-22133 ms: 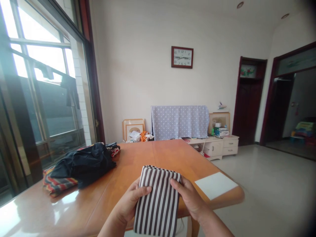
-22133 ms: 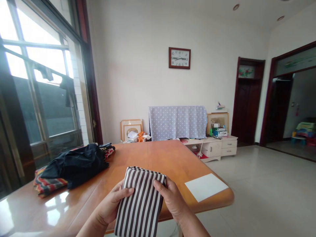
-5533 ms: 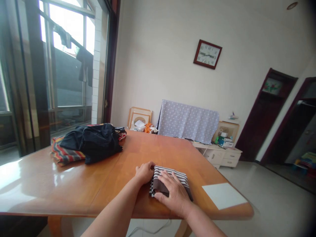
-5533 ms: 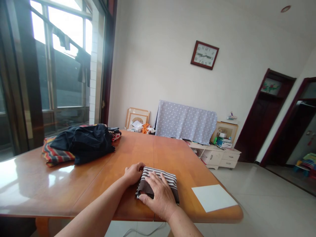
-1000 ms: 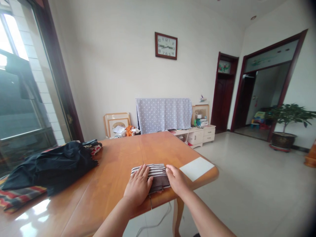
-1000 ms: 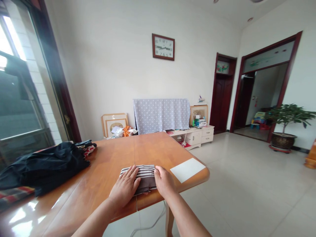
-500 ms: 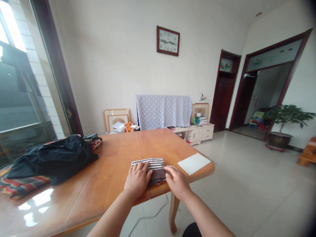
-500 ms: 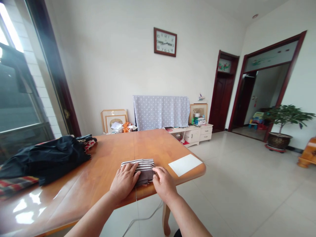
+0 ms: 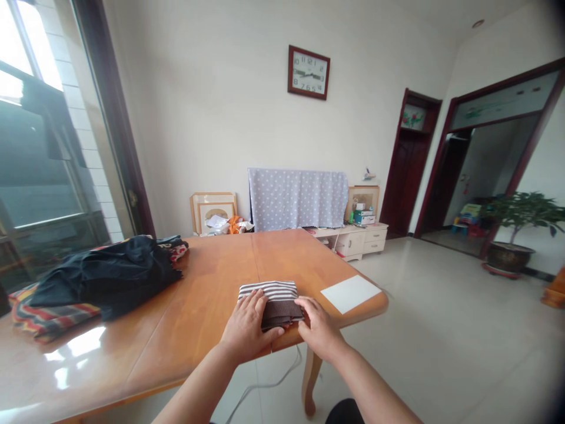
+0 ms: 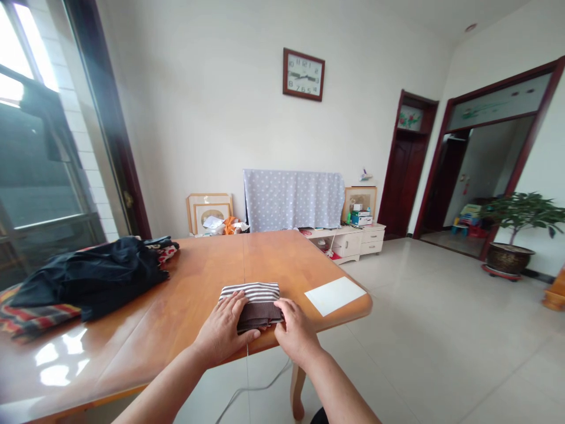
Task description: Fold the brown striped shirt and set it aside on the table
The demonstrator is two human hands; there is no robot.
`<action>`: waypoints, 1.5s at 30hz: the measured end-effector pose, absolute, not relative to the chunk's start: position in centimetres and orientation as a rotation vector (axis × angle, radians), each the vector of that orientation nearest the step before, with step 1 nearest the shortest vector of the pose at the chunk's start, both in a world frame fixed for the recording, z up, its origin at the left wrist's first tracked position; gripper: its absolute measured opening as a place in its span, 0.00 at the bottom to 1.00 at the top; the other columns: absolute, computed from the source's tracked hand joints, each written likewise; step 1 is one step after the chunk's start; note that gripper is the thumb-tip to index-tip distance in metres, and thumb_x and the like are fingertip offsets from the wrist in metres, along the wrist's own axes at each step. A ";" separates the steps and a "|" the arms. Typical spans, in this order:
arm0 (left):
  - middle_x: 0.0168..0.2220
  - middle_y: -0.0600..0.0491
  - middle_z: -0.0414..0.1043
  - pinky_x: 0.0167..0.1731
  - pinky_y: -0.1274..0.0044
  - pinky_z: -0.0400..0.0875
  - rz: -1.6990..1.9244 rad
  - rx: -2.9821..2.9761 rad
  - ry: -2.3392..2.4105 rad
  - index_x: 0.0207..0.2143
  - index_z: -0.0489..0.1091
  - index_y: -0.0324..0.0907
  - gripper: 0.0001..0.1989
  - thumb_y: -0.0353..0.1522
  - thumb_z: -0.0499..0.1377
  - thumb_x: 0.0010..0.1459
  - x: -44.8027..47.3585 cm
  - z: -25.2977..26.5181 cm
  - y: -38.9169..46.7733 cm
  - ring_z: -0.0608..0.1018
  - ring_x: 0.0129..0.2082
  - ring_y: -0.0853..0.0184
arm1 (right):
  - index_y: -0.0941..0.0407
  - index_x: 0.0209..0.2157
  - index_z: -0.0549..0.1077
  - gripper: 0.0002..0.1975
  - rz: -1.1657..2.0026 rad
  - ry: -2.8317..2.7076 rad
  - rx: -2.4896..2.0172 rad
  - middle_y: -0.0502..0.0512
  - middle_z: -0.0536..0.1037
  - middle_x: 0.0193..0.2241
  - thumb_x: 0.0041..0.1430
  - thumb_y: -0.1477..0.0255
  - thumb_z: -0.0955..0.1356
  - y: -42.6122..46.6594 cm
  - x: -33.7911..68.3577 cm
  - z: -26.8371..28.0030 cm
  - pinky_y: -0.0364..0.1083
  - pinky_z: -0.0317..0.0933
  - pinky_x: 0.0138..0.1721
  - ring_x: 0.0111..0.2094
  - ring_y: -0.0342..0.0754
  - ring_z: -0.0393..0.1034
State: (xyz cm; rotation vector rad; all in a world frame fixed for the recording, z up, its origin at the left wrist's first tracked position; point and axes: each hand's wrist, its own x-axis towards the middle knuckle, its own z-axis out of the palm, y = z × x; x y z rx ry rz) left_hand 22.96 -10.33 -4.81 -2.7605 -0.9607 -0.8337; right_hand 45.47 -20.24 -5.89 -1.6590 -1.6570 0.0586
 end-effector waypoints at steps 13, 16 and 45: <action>0.68 0.41 0.59 0.67 0.55 0.53 -0.821 -2.786 -0.995 0.62 0.63 0.42 0.38 0.53 0.61 0.54 23.0 -4.8 -10.3 0.61 0.68 0.48 | 0.51 0.51 0.74 0.17 -0.082 -1.930 -1.888 0.55 0.75 0.51 0.64 0.75 0.62 -19.8 44.5 -3.5 0.47 0.58 0.54 0.53 0.52 0.67; 0.68 0.41 0.59 0.67 0.56 0.52 -0.797 -2.768 -0.987 0.61 0.64 0.42 0.37 0.53 0.61 0.54 23.0 -4.9 -10.3 0.61 0.68 0.48 | 0.52 0.49 0.74 0.15 -0.124 -1.948 -1.887 0.56 0.76 0.49 0.65 0.75 0.61 -19.7 44.3 -3.4 0.48 0.58 0.52 0.51 0.52 0.67; 0.69 0.44 0.56 0.66 0.58 0.54 -0.744 -2.772 -1.074 0.60 0.64 0.45 0.34 0.48 0.62 0.55 23.1 -4.1 -10.6 0.60 0.68 0.50 | 0.51 0.42 0.77 0.14 0.100 -1.851 -1.882 0.50 0.82 0.39 0.55 0.73 0.64 -18.2 44.9 2.1 0.42 0.58 0.39 0.41 0.48 0.74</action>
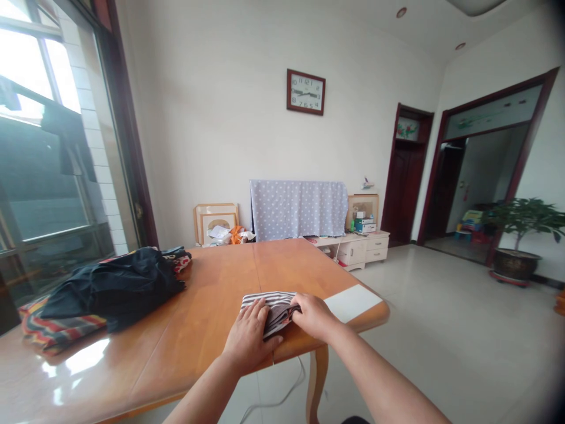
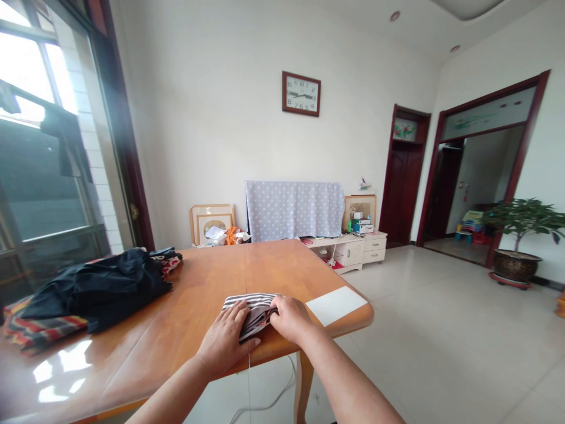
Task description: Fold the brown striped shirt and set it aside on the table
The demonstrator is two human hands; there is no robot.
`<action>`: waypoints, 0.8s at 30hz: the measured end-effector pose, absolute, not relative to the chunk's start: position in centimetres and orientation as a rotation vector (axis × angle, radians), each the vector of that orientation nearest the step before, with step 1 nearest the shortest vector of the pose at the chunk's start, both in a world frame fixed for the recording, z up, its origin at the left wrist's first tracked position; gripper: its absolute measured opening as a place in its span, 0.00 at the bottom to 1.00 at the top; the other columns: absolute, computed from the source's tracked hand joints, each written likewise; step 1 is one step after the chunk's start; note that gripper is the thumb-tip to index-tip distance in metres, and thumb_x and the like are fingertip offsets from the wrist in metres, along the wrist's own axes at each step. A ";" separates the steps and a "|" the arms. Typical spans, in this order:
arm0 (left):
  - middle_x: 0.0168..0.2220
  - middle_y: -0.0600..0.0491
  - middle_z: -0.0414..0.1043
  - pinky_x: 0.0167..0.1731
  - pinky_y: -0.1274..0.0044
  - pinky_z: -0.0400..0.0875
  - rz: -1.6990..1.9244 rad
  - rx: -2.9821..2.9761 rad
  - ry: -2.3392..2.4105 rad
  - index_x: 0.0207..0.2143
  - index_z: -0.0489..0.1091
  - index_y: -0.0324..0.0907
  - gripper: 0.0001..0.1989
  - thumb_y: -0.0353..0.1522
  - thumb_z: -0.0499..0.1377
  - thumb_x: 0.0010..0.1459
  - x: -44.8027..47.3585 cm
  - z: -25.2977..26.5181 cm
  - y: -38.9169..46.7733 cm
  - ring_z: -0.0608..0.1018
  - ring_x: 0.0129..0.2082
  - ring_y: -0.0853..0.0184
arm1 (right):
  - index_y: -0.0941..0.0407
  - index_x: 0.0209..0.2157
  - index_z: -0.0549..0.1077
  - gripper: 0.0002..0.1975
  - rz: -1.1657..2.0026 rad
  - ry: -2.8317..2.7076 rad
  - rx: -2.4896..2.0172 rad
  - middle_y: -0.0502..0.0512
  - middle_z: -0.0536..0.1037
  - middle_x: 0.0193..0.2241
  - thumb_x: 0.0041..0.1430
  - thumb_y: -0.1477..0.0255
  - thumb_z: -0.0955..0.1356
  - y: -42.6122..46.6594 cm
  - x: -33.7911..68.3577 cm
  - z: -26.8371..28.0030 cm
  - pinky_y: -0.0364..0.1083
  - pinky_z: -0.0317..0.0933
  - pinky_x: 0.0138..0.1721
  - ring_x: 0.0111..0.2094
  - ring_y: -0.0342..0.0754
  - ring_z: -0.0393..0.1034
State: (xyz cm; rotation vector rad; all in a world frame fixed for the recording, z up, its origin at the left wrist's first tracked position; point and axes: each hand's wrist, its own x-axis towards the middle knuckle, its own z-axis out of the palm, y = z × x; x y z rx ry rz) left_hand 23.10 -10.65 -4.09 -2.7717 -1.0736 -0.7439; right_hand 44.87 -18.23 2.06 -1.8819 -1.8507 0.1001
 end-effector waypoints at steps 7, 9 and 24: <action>0.61 0.46 0.67 0.61 0.65 0.60 -0.728 -2.770 -1.083 0.61 0.61 0.45 0.29 0.31 0.57 0.56 23.4 -2.2 -11.5 0.69 0.60 0.55 | 0.53 0.39 0.78 0.10 0.251 -1.738 -1.791 0.52 0.82 0.36 0.55 0.69 0.67 -17.9 45.9 2.2 0.42 0.60 0.38 0.38 0.48 0.74; 0.56 0.47 0.71 0.56 0.67 0.64 -0.714 -2.812 -1.081 0.59 0.62 0.46 0.25 0.30 0.55 0.58 23.3 -0.8 -11.6 0.72 0.55 0.57 | 0.54 0.37 0.78 0.09 0.318 -1.712 -1.726 0.52 0.82 0.33 0.56 0.68 0.68 -18.0 46.2 2.4 0.42 0.60 0.37 0.36 0.48 0.74; 0.51 0.47 0.78 0.50 0.69 0.71 -1.078 -3.913 -1.605 0.58 0.69 0.44 0.26 0.43 0.60 0.59 21.4 9.3 -11.7 0.79 0.50 0.54 | 0.52 0.64 0.65 0.34 0.920 -1.238 -1.095 0.58 0.62 0.67 0.63 0.48 0.66 -20.0 48.2 2.3 0.54 0.45 0.68 0.69 0.53 0.53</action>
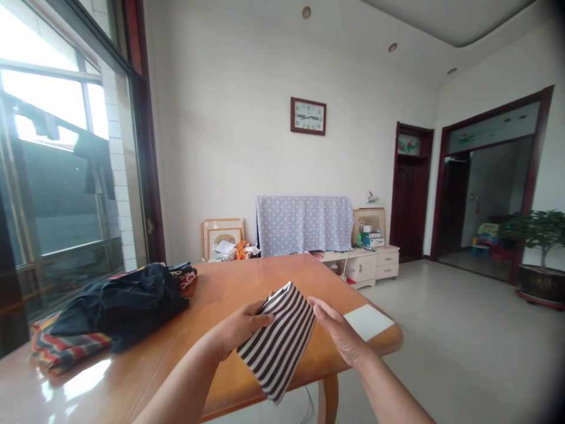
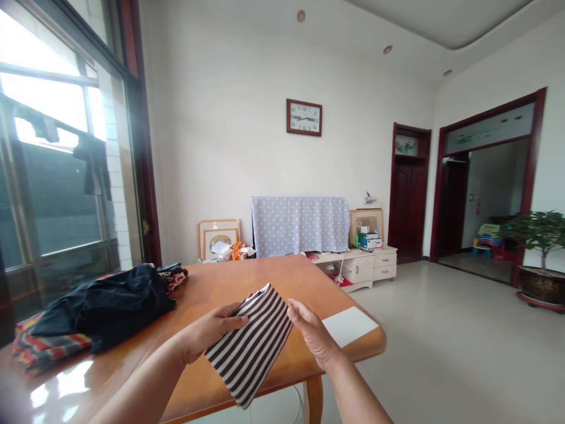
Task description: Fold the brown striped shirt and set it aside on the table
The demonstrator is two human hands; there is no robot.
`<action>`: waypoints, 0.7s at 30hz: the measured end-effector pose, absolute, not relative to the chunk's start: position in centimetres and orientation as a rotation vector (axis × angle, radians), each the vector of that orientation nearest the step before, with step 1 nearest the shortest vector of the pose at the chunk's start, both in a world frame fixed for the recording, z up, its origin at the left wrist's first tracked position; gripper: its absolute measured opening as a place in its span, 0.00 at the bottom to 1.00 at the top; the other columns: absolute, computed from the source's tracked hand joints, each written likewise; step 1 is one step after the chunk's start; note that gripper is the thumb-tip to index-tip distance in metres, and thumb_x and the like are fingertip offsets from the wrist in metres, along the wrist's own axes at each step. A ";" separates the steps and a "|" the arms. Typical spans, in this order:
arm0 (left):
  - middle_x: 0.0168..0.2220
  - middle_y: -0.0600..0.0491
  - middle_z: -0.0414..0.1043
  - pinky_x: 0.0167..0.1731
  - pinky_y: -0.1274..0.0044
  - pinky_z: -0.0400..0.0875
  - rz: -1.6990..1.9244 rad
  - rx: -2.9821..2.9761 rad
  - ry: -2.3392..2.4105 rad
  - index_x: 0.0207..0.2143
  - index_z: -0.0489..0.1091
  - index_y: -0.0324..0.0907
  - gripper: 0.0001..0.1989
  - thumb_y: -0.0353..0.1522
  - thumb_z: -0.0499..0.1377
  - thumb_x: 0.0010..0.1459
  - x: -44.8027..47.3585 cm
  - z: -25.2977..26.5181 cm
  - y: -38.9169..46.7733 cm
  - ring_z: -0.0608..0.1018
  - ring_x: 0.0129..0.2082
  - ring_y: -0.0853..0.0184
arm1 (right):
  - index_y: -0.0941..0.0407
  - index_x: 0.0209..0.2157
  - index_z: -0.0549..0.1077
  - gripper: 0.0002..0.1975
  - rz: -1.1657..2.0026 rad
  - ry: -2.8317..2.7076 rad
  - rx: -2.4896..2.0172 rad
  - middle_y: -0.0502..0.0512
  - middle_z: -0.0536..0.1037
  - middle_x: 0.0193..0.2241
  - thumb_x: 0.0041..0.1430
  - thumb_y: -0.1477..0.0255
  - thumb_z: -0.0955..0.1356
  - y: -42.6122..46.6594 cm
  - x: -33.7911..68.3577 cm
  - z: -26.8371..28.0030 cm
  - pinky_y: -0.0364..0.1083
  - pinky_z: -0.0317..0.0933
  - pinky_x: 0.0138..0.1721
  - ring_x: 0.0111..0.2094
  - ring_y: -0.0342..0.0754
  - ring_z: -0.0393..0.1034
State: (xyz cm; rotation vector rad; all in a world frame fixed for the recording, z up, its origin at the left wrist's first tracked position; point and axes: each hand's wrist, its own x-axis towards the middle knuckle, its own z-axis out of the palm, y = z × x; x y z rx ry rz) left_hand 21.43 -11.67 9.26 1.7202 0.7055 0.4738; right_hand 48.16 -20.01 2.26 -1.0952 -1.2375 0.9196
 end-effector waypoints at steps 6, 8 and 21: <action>0.51 0.48 0.79 0.53 0.67 0.71 0.252 1.511 0.506 0.58 0.71 0.45 0.28 0.39 0.66 0.55 20.8 8.0 -12.0 0.79 0.51 0.54 | 0.54 0.65 0.64 0.41 1.149 -1.319 -1.050 0.63 0.58 0.69 0.55 0.50 0.73 -20.3 47.8 2.9 0.54 0.46 0.68 0.69 0.56 0.51; 0.50 0.48 0.79 0.53 0.67 0.71 0.217 1.513 0.480 0.57 0.72 0.45 0.27 0.39 0.67 0.55 20.9 7.5 -11.9 0.79 0.52 0.53 | 0.56 0.61 0.68 0.40 1.316 -1.364 -0.942 0.64 0.65 0.65 0.53 0.50 0.75 -20.6 47.2 3.2 0.56 0.51 0.65 0.66 0.59 0.57; 0.37 0.49 0.79 0.36 0.75 0.71 0.339 1.210 0.652 0.43 0.75 0.41 0.24 0.51 0.65 0.54 20.7 2.9 -7.2 0.79 0.35 0.62 | 0.58 0.47 0.76 0.21 1.316 -1.047 -1.111 0.58 0.82 0.41 0.52 0.65 0.74 -15.8 46.5 -2.0 0.52 0.67 0.49 0.44 0.55 0.77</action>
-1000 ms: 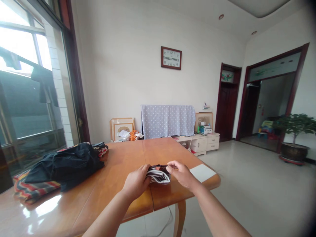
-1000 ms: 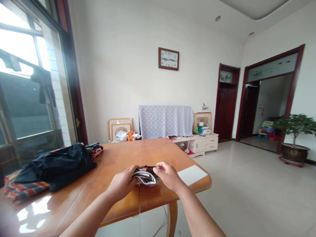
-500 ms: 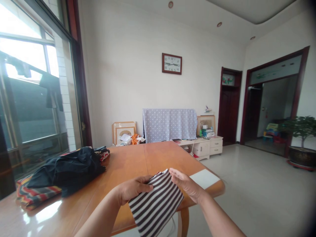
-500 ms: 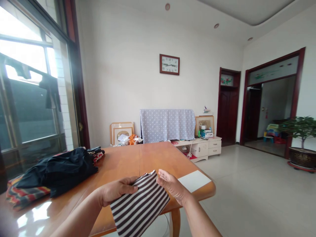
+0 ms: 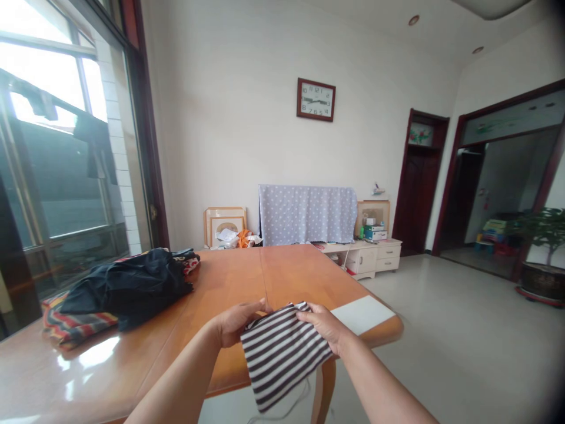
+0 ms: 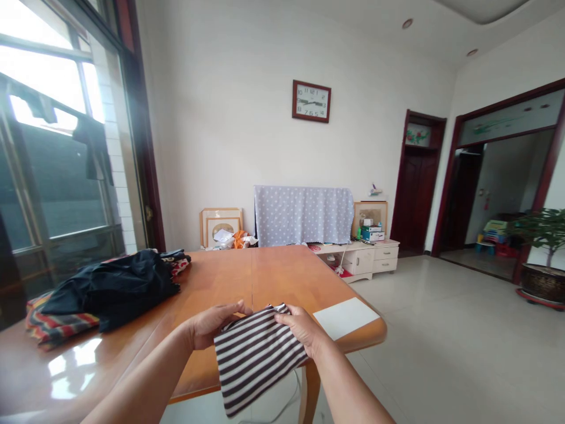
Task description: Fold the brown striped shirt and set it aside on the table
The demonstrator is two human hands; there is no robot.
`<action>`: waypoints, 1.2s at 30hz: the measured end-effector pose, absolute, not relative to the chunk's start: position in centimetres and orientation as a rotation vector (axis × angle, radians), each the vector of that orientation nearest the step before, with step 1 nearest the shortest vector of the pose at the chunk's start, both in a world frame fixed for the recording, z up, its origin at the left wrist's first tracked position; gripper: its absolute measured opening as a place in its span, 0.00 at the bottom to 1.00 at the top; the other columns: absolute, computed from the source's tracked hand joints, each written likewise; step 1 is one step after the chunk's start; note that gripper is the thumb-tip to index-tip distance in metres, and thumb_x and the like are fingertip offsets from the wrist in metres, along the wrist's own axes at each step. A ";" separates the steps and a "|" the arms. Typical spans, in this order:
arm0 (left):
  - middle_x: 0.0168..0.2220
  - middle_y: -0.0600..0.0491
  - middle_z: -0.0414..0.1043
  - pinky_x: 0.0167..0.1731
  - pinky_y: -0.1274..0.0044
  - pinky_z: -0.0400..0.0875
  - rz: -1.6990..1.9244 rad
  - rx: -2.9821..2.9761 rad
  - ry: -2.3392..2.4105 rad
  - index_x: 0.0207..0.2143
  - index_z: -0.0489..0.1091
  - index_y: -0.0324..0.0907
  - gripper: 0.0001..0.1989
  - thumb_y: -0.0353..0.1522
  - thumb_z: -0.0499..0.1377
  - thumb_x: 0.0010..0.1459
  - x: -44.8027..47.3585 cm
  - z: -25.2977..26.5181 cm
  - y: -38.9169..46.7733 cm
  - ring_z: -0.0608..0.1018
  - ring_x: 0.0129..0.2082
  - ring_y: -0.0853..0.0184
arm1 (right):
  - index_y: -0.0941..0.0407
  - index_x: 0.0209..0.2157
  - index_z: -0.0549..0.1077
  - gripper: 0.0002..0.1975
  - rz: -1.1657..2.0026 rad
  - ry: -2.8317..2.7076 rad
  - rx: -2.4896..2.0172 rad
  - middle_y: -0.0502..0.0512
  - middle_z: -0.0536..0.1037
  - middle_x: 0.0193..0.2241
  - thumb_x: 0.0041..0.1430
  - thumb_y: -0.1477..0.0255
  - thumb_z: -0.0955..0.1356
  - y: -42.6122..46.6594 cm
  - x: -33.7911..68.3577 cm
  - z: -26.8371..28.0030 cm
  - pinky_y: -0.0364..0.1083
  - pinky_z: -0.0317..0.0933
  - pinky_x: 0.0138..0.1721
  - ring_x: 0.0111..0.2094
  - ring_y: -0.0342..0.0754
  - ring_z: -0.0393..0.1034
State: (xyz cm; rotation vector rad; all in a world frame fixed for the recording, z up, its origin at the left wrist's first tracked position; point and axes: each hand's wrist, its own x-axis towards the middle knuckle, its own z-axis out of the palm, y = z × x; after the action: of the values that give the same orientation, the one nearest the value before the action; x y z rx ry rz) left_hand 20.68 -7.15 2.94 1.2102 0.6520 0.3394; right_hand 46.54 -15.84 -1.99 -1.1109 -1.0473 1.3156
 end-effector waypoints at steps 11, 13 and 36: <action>0.43 0.47 0.77 0.45 0.73 0.71 0.656 1.129 0.600 0.44 0.71 0.41 0.23 0.46 0.69 0.53 21.0 -0.8 -5.7 0.79 0.43 0.61 | 0.59 0.38 0.74 0.11 1.348 -0.784 -1.295 0.60 0.82 0.34 0.56 0.67 0.72 -12.7 48.2 -3.5 0.51 0.72 0.39 0.34 0.52 0.79; 0.38 0.49 0.77 0.41 0.74 0.71 0.733 1.191 0.665 0.42 0.72 0.40 0.23 0.43 0.71 0.50 21.7 -1.5 -5.2 0.78 0.38 0.64 | 0.58 0.38 0.73 0.12 1.341 -0.785 -1.329 0.61 0.82 0.35 0.56 0.66 0.72 -12.1 48.4 -3.7 0.52 0.72 0.38 0.33 0.53 0.79; 0.26 0.53 0.74 0.28 0.76 0.66 0.910 1.455 0.963 0.30 0.73 0.41 0.24 0.53 0.64 0.48 24.4 -4.6 -1.6 0.74 0.28 0.65 | 0.54 0.30 0.74 0.15 0.525 -1.136 -1.747 0.55 0.80 0.33 0.60 0.57 0.67 -10.9 48.7 -3.1 0.47 0.62 0.43 0.41 0.53 0.72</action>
State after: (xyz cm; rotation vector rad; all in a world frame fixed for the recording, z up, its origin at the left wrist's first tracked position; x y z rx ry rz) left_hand 24.36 -1.64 -4.60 1.4547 0.9629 0.9102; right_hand 48.74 -10.92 -3.06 -1.7471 -1.1362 0.5246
